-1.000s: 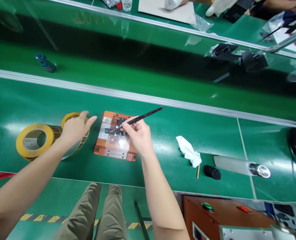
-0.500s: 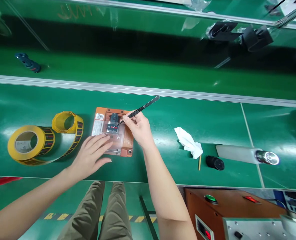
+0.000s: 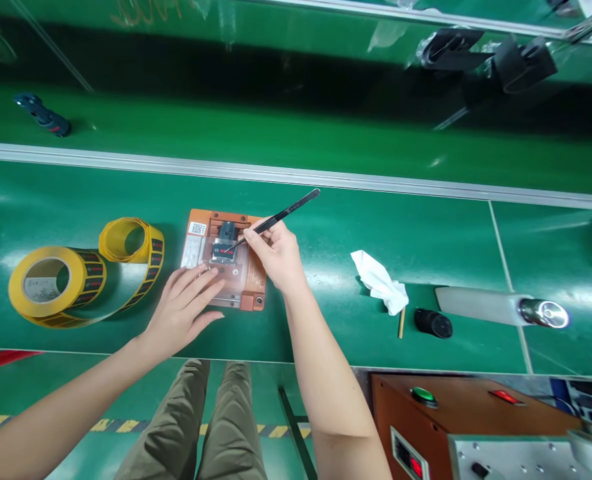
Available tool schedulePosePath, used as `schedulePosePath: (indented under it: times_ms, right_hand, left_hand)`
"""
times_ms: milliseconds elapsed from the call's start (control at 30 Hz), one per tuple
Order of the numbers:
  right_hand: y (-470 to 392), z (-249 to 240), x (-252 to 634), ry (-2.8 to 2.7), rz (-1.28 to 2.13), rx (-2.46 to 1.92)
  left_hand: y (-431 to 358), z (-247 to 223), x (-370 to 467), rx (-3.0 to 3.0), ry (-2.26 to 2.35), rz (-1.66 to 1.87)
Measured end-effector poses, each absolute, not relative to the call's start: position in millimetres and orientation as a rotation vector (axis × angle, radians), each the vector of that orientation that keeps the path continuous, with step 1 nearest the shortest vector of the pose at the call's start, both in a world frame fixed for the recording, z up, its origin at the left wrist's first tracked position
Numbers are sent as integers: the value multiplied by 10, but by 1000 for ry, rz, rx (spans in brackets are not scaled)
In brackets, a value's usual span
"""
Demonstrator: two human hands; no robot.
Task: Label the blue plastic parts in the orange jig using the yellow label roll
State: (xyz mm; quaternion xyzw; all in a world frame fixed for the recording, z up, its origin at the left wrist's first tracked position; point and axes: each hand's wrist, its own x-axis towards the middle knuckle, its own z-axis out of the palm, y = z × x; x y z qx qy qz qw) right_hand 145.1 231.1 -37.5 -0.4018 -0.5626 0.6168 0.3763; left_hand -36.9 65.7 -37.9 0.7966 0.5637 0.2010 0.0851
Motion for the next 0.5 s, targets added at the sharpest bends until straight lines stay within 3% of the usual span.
schedulePosePath:
  times_ms: [500]
  right_hand:
    - [2331,-374,1461,-1482,1573,-979]
  left_hand:
    - [866,-132,-394,2438,1682,389]
